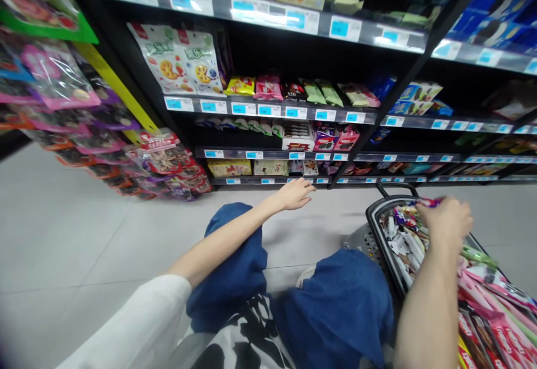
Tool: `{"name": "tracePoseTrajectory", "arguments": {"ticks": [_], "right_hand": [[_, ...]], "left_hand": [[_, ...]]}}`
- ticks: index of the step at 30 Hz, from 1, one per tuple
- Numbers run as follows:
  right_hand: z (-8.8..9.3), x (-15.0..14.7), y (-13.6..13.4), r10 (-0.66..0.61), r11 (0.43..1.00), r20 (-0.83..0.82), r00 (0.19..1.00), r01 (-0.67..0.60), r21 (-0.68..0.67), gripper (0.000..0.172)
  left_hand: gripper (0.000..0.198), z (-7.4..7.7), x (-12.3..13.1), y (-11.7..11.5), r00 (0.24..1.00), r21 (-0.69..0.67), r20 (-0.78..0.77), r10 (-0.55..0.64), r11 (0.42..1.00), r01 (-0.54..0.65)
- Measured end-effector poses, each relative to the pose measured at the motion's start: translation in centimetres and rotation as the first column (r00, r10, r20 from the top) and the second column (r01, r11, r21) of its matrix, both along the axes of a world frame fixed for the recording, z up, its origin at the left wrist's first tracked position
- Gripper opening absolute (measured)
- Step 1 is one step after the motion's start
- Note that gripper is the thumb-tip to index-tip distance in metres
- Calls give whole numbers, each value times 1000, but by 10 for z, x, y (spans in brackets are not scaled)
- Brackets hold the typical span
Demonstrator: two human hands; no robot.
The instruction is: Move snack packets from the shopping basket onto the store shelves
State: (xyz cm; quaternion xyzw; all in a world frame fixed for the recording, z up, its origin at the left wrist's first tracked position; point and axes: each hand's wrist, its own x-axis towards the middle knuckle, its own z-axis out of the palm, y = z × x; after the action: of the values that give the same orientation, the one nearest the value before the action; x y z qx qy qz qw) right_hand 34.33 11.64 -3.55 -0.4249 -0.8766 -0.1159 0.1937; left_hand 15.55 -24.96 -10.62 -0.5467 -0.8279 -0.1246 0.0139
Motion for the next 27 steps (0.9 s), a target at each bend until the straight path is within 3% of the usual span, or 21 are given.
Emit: {"name": "tracePoseTrajectory", "arguments": {"ticks": [3, 5, 8, 11, 15, 20, 24, 27], "right_hand": [[35, -41, -62, 182, 983, -68, 981, -182, -4, 48], [48, -69, -110, 371, 925, -36, 928, -373, -70, 41], [43, -101, -174, 653, 742, 39, 757, -627, -239, 32], [20, -117, -214, 747, 646, 41, 664, -709, -282, 29], [-6, -122, -232, 800, 573, 16, 600, -754, -321, 34], [-14, -124, -236, 848, 459, -113, 517, -825, -328, 56], [-24, -129, -239, 810, 374, -356, 467, -878, -300, 64], [-32, -133, -235, 749, 366, -470, 468, -882, -295, 54]], "left_hand": [[52, 6, -3, 2, 987, 212, 135, 90, 970, -117], [63, 9, -7, 6, 960, 374, 257, 112, 905, -205], [76, 10, -15, 9, 914, 503, 399, 70, 817, -282], [80, 7, -22, 10, 859, 495, 512, -34, 829, -262], [76, 1, -27, 6, 791, 427, 601, -119, 884, -192], [76, 5, -31, -4, 824, 453, 553, -121, 874, -176], [77, 13, -36, -10, 809, 472, 588, -5, 814, -338], [78, 17, -38, -10, 656, 479, 755, 0, 683, -551]]}}
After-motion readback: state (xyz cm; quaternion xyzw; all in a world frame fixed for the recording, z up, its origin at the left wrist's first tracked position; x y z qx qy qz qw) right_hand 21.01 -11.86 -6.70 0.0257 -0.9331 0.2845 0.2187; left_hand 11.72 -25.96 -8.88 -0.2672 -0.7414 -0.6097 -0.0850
